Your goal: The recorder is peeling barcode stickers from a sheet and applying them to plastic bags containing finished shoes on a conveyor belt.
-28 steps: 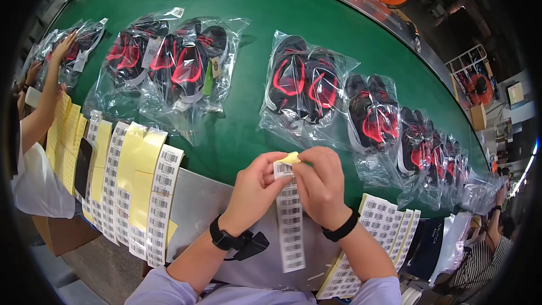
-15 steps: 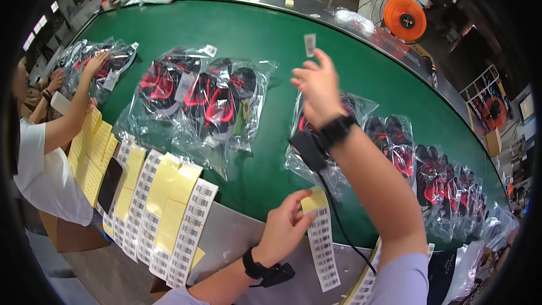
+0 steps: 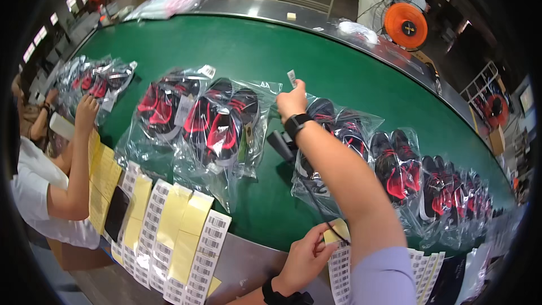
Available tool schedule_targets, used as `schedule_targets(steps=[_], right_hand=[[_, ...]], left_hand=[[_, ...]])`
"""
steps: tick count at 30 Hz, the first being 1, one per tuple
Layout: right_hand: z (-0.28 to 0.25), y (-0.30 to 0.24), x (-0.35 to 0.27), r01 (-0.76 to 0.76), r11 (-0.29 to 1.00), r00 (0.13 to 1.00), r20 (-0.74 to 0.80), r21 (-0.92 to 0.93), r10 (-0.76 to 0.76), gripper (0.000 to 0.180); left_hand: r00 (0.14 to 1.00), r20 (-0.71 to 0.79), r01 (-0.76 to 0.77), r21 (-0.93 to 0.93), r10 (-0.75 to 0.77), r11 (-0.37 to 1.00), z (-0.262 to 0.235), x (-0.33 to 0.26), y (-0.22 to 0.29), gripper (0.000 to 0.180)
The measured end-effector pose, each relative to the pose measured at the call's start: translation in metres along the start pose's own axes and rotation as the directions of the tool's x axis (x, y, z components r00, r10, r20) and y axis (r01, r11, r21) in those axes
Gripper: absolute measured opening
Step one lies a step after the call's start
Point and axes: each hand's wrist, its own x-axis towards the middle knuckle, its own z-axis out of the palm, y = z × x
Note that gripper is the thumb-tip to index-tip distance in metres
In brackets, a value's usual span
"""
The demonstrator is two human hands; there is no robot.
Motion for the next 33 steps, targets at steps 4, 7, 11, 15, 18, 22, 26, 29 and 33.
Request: schedule_targets(steps=[4, 7, 11, 15, 18, 22, 26, 29, 33], right_hand=[[-0.052, -0.004, 0.013, 0.018, 0.995, 0.995, 0.101, -0.103, -0.008, 0.08], [-0.073, -0.022, 0.033, 0.135, 0.989, 0.987, 0.094, -0.059, -0.129, 0.049], [-0.074, -0.038, 0.052, -0.019, 1.0, 0.987, 0.157, -0.016, 0.021, 0.023], [-0.055, -0.036, 0.054, -0.19, 0.981, 0.936, 0.296, -0.037, 0.193, 0.023], [-0.049, -0.033, 0.064, -0.248, 0.967, 0.902, 0.352, -0.054, 0.251, 0.023], [-0.035, -0.029, 0.073, -0.251, 0.964, 0.842, 0.472, -0.086, 0.262, 0.021], [-0.032, -0.024, 0.082, -0.306, 0.952, 0.834, 0.474, -0.031, 0.283, 0.018], [-0.025, -0.027, 0.08, -0.301, 0.953, 0.849, 0.447, -0.029, 0.282, 0.012], [-0.009, -0.037, 0.06, -0.197, 0.971, 0.883, 0.406, -0.133, 0.235, 0.013]], left_hand=[[0.998, 0.046, -0.03, -0.044, 0.032, 0.999, 0.008, -0.001, 0.008, 0.046], [0.998, 0.041, -0.036, -0.053, 0.038, 0.998, 0.006, -0.001, 0.009, 0.047], [0.999, 0.028, -0.033, -0.034, 0.034, 0.999, 0.005, 0.002, 0.008, 0.048], [1.0, 0.024, -0.012, 0.024, 0.012, 1.0, 0.006, 0.001, 0.01, 0.049], [1.0, 0.022, -0.006, 0.082, 0.004, 0.997, 0.008, 0.001, 0.009, 0.049], [1.0, -0.003, -0.013, 0.122, 0.013, 0.992, 0.008, 0.0, 0.003, 0.051], [0.999, 0.022, -0.042, 0.04, 0.041, 0.998, 0.014, 0.001, 0.0, 0.052], [0.996, 0.074, 0.034, 0.114, -0.043, 0.993, 0.009, 0.001, 0.013, 0.054], [0.999, 0.053, -0.009, 0.055, 0.006, 0.998, 0.01, 0.001, -0.005, 0.056]])
